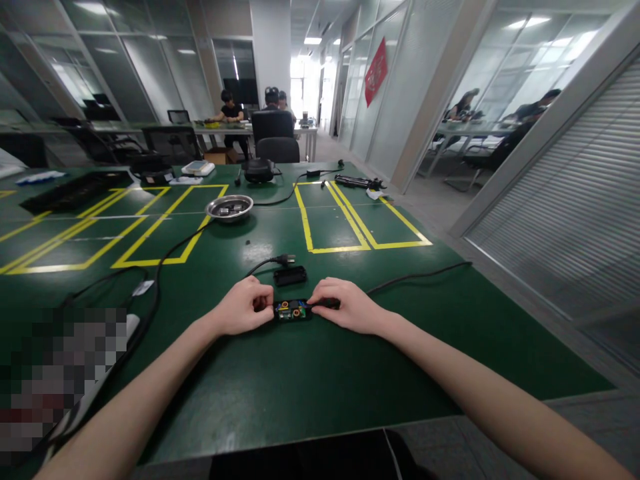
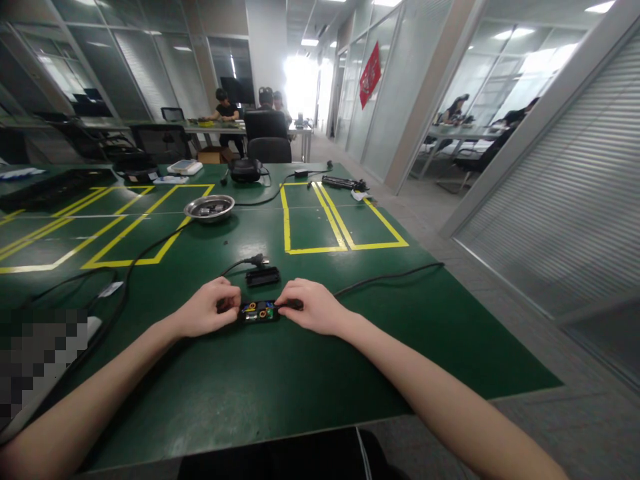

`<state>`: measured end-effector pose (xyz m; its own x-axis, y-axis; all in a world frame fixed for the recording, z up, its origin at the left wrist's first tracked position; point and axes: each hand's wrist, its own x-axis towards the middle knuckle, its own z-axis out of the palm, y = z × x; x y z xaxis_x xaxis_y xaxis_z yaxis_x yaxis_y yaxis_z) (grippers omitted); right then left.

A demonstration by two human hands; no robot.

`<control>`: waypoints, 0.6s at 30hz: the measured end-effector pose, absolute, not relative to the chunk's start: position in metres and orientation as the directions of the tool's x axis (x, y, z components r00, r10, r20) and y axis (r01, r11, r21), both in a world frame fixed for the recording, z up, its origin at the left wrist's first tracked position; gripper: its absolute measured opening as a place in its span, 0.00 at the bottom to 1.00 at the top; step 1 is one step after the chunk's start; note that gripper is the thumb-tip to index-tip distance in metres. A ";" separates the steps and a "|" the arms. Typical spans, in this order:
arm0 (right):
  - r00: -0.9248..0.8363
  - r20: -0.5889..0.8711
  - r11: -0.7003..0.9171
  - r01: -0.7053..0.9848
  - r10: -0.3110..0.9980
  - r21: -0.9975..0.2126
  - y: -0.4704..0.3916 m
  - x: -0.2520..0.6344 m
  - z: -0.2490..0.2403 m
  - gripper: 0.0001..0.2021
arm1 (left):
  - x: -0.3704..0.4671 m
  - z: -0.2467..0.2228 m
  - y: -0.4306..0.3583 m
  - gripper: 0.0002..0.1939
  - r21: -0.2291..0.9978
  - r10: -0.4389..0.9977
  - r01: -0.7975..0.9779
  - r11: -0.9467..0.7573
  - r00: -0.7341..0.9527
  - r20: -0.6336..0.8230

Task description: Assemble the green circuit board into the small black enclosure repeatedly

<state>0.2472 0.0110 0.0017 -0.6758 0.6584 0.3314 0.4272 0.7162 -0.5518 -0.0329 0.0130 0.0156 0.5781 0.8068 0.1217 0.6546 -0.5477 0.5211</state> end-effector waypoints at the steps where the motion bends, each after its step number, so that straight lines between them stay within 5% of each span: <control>1: -0.702 0.319 0.731 0.419 0.637 -0.538 0.012 0.249 0.003 0.05 | -0.033 0.016 0.013 0.07 0.515 0.806 0.657 -0.551 0.579 0.124; 6: -0.792 0.240 0.799 0.443 0.561 -0.405 0.014 0.253 0.009 0.09 | -0.035 0.020 0.015 0.06 0.539 0.807 0.652 -0.533 0.583 0.092; 10: -0.816 0.199 0.822 0.466 0.542 -0.328 0.013 0.253 0.015 0.09 | -0.040 0.026 0.020 0.12 0.721 0.808 0.577 -0.384 0.588 -0.040; 14: -0.814 0.251 0.836 0.437 0.524 -0.331 0.014 0.254 0.016 0.07 | -0.046 0.029 0.025 0.20 0.767 0.793 0.550 -0.331 0.602 -0.090; 18: -0.732 0.409 0.824 0.380 0.546 -0.420 0.019 0.254 0.003 0.07 | -0.050 0.026 0.024 0.21 0.688 0.816 0.582 -0.433 0.578 0.024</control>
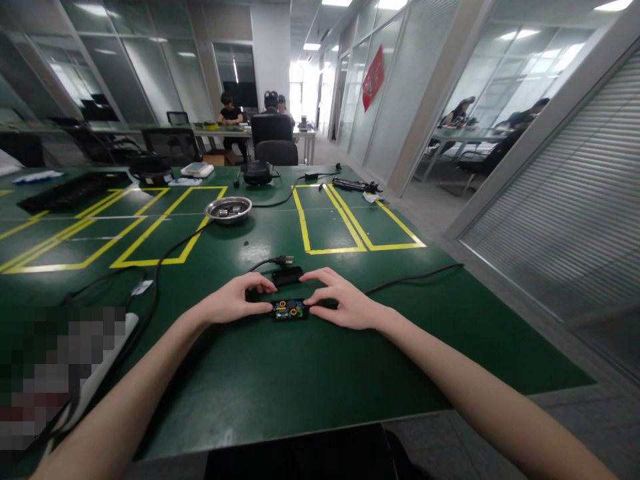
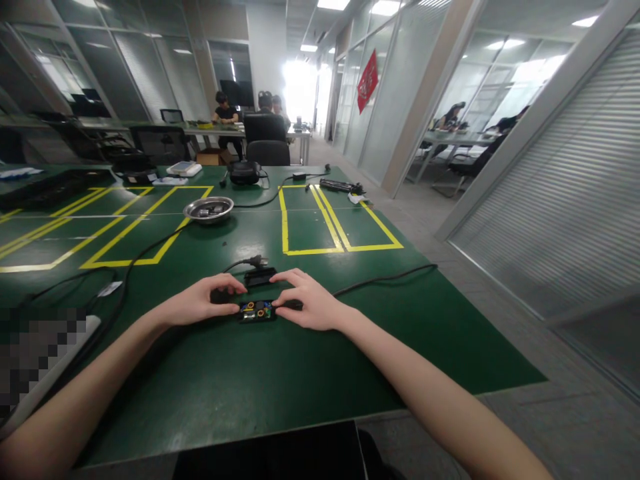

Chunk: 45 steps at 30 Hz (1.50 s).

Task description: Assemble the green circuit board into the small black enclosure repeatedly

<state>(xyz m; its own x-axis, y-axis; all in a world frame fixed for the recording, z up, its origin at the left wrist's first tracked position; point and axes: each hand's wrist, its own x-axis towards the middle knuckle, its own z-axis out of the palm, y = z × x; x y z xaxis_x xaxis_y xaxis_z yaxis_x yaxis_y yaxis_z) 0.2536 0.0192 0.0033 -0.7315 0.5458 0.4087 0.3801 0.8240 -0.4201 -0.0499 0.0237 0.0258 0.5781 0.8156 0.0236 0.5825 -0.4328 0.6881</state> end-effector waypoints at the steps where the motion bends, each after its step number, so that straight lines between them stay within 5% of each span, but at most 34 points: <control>1: -0.693 0.434 0.805 0.387 0.575 -0.450 0.021 0.253 -0.001 0.09 | -0.050 0.023 0.023 0.20 0.663 0.823 0.589 -0.461 0.563 0.072; 7: -0.617 0.360 0.707 0.525 0.699 -0.473 0.035 0.248 -0.025 0.29 | -0.038 0.004 0.026 0.20 0.439 0.807 0.684 -0.582 0.424 0.411; 11: -0.667 0.283 0.706 0.533 0.690 -0.467 0.036 0.246 -0.025 0.23 | -0.036 -0.004 0.032 0.25 0.388 0.797 0.697 -0.603 0.500 0.339; 18: -0.598 0.441 0.716 0.360 0.669 -0.598 0.031 0.248 -0.018 0.06 | -0.033 -0.002 0.021 0.16 0.542 0.775 0.556 -0.629 0.498 0.389; 24: -0.537 0.403 0.608 0.280 0.741 -0.743 0.025 0.241 -0.019 0.22 | -0.028 0.007 0.012 0.22 0.335 0.663 0.576 -0.746 0.592 0.458; 28: -0.607 0.349 0.612 0.300 0.714 -0.731 0.024 0.241 -0.015 0.14 | -0.030 0.007 0.011 0.20 0.259 0.634 0.594 -0.762 0.600 0.489; 32: -0.594 0.368 0.612 0.277 0.715 -0.740 0.023 0.242 -0.010 0.13 | -0.030 0.014 0.007 0.18 0.310 0.652 0.577 -0.756 0.615 0.444; 38: -0.569 0.365 0.564 0.221 0.737 -0.796 0.016 0.237 -0.008 0.12 | -0.029 0.022 0.003 0.31 0.392 0.693 0.583 -0.712 0.675 0.254; 45: -0.656 0.475 0.725 0.165 0.587 -0.669 0.007 0.236 -0.004 0.13 | -0.023 0.016 0.001 0.19 0.390 0.699 0.593 -0.705 0.676 0.234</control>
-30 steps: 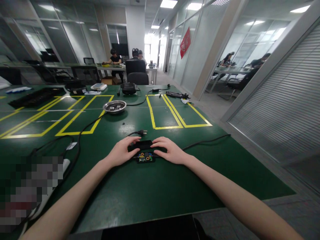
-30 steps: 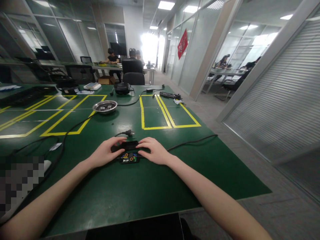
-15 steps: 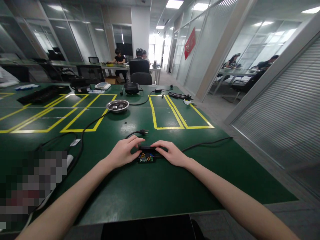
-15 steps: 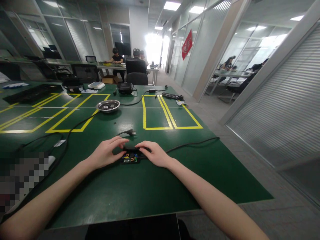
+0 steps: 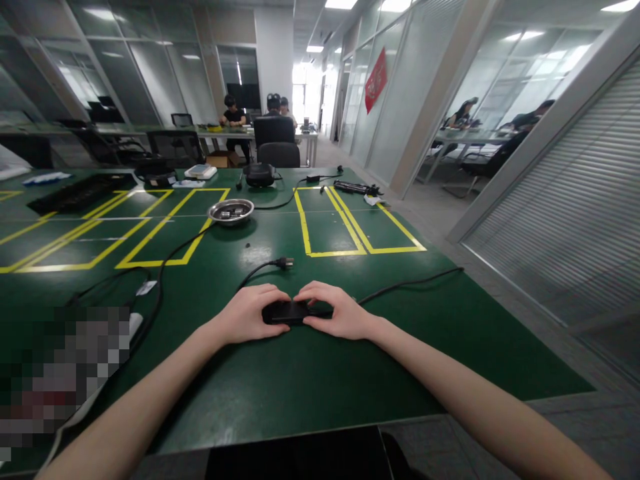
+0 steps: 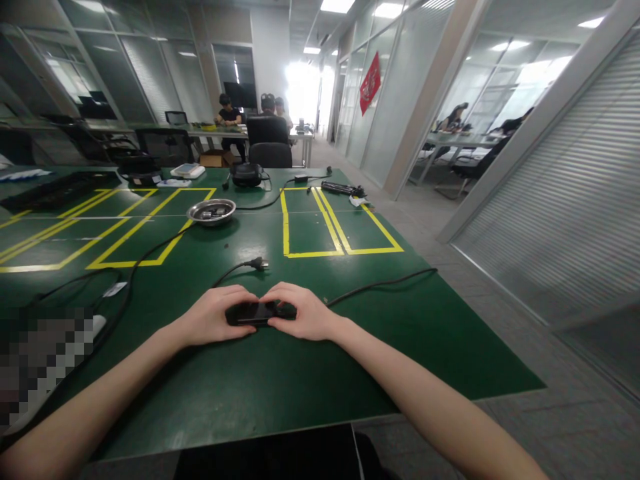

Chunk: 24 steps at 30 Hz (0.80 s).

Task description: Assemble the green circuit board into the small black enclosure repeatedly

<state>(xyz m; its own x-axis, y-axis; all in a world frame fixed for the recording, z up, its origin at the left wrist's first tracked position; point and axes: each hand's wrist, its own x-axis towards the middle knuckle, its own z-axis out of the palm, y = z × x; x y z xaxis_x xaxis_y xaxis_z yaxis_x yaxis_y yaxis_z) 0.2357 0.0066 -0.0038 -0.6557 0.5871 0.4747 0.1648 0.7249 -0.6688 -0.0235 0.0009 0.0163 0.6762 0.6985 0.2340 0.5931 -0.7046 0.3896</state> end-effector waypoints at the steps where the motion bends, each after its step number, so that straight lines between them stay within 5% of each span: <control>1: -0.670 0.479 0.749 0.177 0.567 -0.639 0.006 0.236 -0.004 0.13 | -0.023 0.016 0.001 0.18 0.386 0.692 0.587 -0.712 0.680 0.242; 13: -0.721 0.449 0.815 0.279 0.527 -0.508 0.000 0.231 -0.005 0.08 | -0.005 0.013 -0.010 0.09 0.321 0.678 0.603 -0.731 0.696 0.237; 17: -0.724 0.446 0.834 0.339 0.527 -0.435 -0.007 0.229 0.000 0.04 | 0.014 0.006 -0.020 0.13 0.234 0.758 0.721 -0.652 0.614 0.221; 21: -0.688 0.513 0.858 0.389 0.513 -0.337 -0.011 0.226 -0.002 0.03 | 0.026 -0.001 -0.025 0.30 0.248 0.765 0.726 -0.641 0.582 0.275; 24: -0.638 0.608 0.880 0.381 0.473 -0.284 -0.012 0.221 -0.006 0.06 | 0.027 -0.004 -0.025 0.32 0.252 0.759 0.719 -0.648 0.583 0.291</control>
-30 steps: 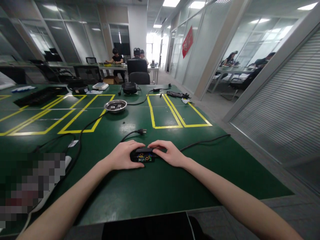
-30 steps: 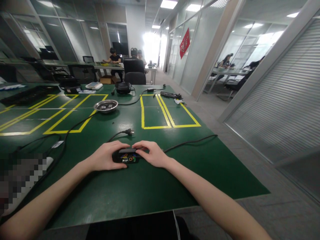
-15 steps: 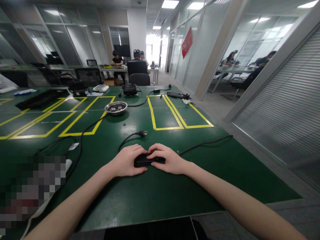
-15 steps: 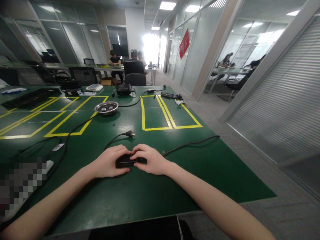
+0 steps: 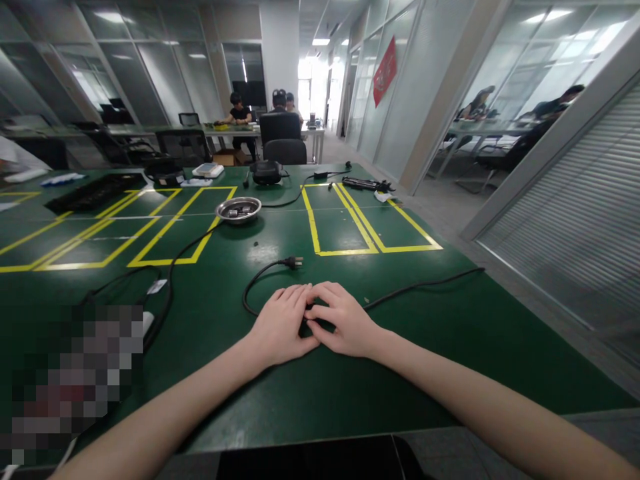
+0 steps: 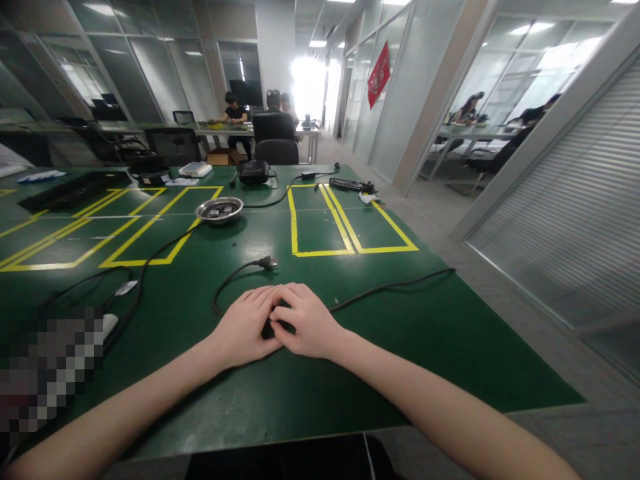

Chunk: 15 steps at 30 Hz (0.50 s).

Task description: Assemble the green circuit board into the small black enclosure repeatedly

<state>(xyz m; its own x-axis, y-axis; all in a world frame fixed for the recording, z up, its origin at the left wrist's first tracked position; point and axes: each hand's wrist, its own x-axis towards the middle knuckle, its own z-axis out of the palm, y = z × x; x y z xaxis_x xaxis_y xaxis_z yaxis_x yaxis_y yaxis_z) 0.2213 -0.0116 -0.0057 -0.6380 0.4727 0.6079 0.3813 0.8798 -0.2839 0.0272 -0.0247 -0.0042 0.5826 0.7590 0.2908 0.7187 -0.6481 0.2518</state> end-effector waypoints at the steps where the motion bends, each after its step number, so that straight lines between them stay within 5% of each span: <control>1: -0.616 0.638 0.883 0.382 0.463 -0.271 -0.011 0.220 -0.006 0.07 | 0.027 -0.005 -0.024 0.30 0.247 0.759 0.720 -0.648 0.585 0.285; 4: -0.576 0.648 0.860 0.421 0.499 -0.287 -0.008 0.214 -0.008 0.12 | 0.029 -0.006 -0.024 0.30 0.216 0.755 0.726 -0.653 0.600 0.264; 8: -0.695 0.471 0.840 0.454 0.543 -0.297 -0.005 0.209 -0.012 0.28 | 0.033 -0.007 -0.022 0.33 0.147 0.744 0.735 -0.662 0.622 0.244; 15: -0.821 0.380 0.904 0.368 0.426 -0.218 0.005 0.201 -0.006 0.32 | 0.035 -0.043 -0.013 0.34 0.153 0.772 0.760 -0.632 0.598 0.216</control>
<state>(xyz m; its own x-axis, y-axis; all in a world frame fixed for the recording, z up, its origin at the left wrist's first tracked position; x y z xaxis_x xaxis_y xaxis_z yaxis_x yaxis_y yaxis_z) 0.2008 0.0050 -0.0061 -0.8212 0.4261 0.3796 0.3683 0.9038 -0.2180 0.0353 -0.0128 -0.0429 0.5982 0.7717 0.2161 0.7598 -0.6319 0.1531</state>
